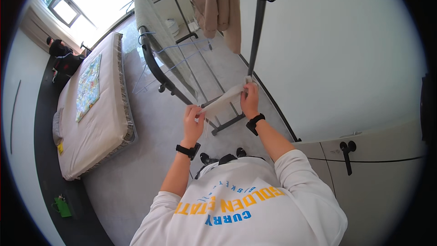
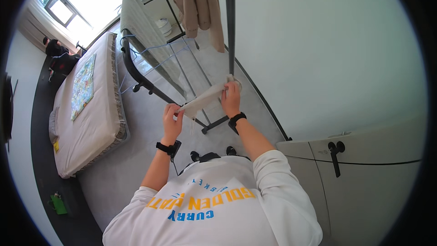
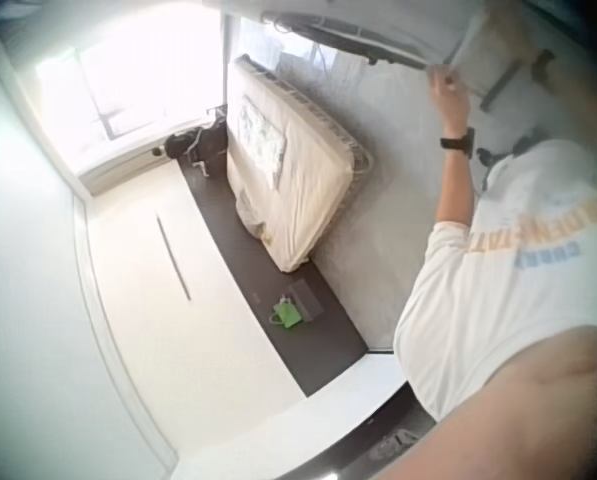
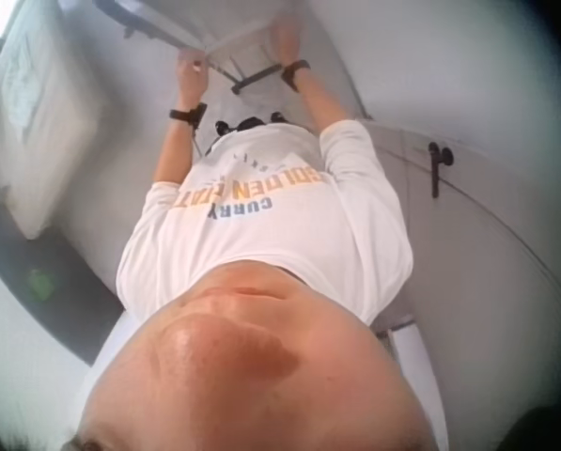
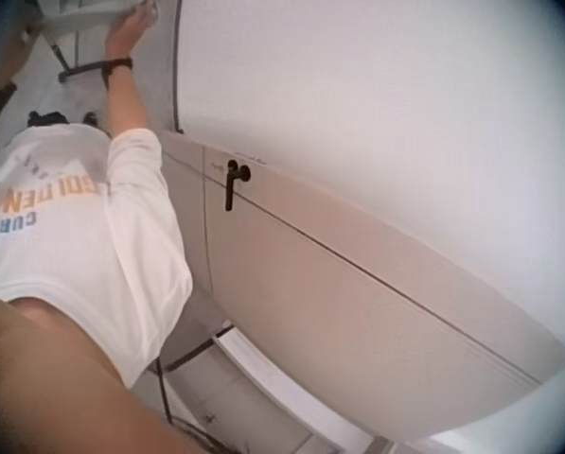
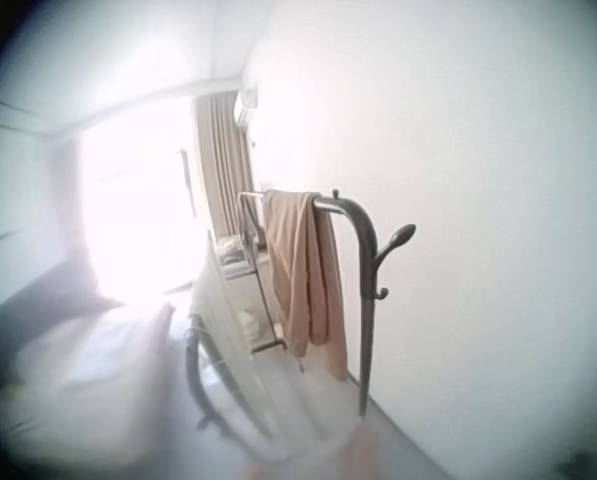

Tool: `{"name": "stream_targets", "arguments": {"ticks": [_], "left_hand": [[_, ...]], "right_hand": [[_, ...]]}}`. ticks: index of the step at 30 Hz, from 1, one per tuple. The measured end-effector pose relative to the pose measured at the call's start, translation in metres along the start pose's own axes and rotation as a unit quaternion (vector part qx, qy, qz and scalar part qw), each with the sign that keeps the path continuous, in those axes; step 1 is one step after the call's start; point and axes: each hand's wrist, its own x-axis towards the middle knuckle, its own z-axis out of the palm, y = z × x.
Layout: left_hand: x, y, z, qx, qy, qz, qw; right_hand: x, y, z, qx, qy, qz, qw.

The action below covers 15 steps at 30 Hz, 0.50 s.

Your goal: The person takes a cloth from a drying rack and wipes the handle and surface of a closet door before wiping the edges and surface of a glass door.

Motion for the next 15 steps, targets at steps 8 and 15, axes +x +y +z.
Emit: {"name": "stream_targets", "arguments": {"ticks": [8,15], "left_hand": [[0.039,0.032,0.032,-0.007,0.018,0.042,0.999],[0.034,0.025,0.031,-0.004,0.001,-0.009,1.0]], "right_hand": [[0.056,0.015,-0.018,0.077,0.121,0.07,0.987],[0.041,0.04,0.011,0.038,-0.004,0.194,0.98]]}}
